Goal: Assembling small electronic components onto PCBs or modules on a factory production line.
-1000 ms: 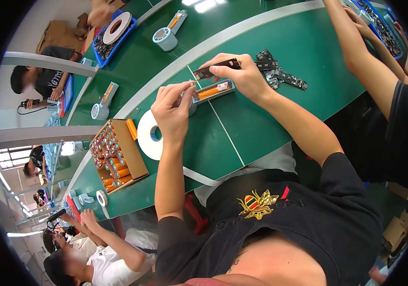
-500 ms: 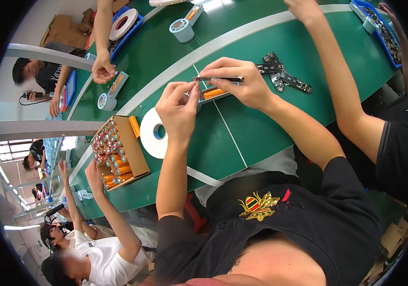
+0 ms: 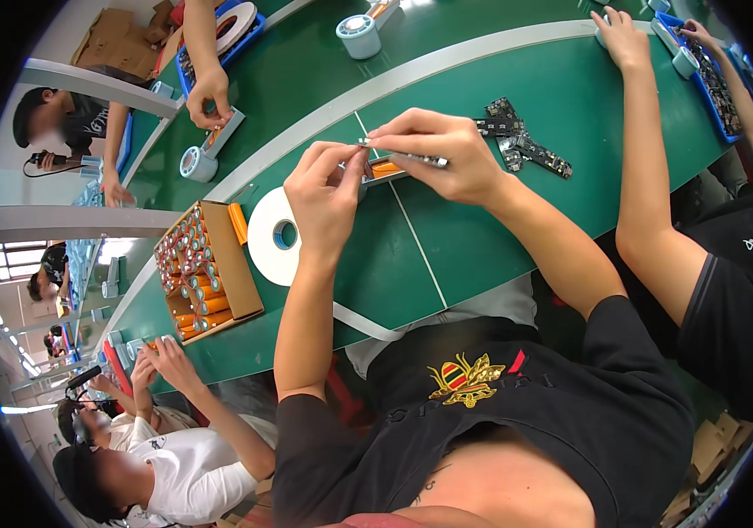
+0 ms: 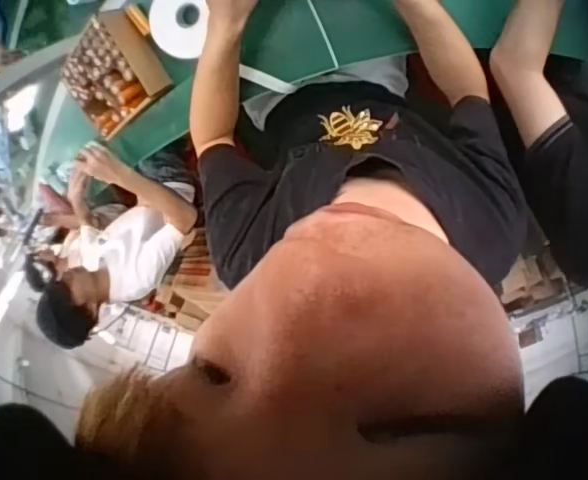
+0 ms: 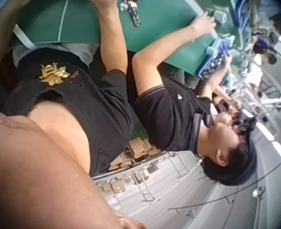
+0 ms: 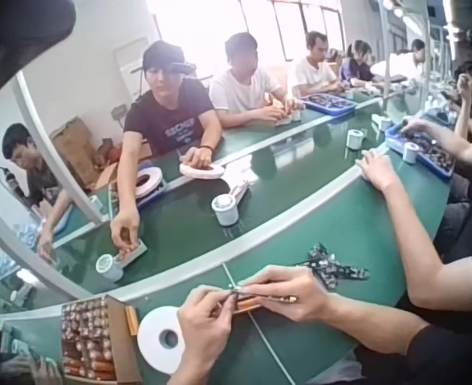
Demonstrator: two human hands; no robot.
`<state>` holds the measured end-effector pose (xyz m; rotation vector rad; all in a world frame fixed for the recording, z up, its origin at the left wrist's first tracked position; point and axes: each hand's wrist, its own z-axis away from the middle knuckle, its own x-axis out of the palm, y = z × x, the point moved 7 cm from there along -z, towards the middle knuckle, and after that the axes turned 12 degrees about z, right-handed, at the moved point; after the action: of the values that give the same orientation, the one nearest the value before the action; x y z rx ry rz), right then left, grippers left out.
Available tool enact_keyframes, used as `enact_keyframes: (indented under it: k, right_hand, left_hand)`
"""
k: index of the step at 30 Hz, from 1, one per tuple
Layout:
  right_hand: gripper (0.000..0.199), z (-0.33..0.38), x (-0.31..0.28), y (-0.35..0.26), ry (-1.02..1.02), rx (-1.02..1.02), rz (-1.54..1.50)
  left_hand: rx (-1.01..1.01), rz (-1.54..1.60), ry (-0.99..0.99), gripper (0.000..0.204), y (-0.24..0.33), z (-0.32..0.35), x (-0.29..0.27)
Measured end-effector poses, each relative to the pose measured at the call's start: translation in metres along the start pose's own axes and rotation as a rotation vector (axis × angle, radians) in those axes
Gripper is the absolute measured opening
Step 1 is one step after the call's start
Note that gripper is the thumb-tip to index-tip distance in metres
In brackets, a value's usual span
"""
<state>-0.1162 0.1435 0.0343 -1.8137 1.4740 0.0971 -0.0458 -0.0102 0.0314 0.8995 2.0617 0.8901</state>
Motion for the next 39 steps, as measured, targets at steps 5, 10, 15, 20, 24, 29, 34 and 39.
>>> enact_keyframes:
  k: [5,10,15,20,24,29,34,39]
  right_hand:
    - [0.032,0.002,0.003,0.012,-0.067,0.150,-0.183]
    - [0.032,0.001,0.007,0.011,-0.091,0.151,-0.250]
    - [0.027,-0.001,0.002,0.017,-0.055,0.160,-0.329]
    - [0.024,0.000,-0.012,0.039,-0.013,0.206,-0.366]
    - [0.020,0.003,-0.008,0.047,-0.059,0.258,-0.353]
    - [0.016,0.006,-0.003,0.050,-0.034,0.304,-0.230]
    - [0.016,0.007,-0.007,0.045,0.009,0.267,-0.171]
    - [0.026,0.006,-0.007,0.030,-0.004,0.163,-0.114]
  left_hand:
    - [0.006,0.044,-0.055,0.013,0.003,-0.002,0.002]
    - [0.026,0.024,-0.105,0.015,0.001,-0.002,0.002]
    - [-0.056,0.046,-0.144,0.018,0.004,-0.006,0.002]
    - [-0.094,-0.013,-0.121,0.020,0.005,-0.023,-0.008]
    - [-0.302,-0.433,-0.409,0.019,-0.020,-0.029,0.006]
    - [-0.168,-0.290,-0.363,0.016,-0.013,-0.022,0.018]
    - [-0.151,-0.277,-0.288,0.012,-0.007,-0.017,0.018]
    - [-0.137,-0.282,-0.193,0.013,-0.007,-0.016,0.021]
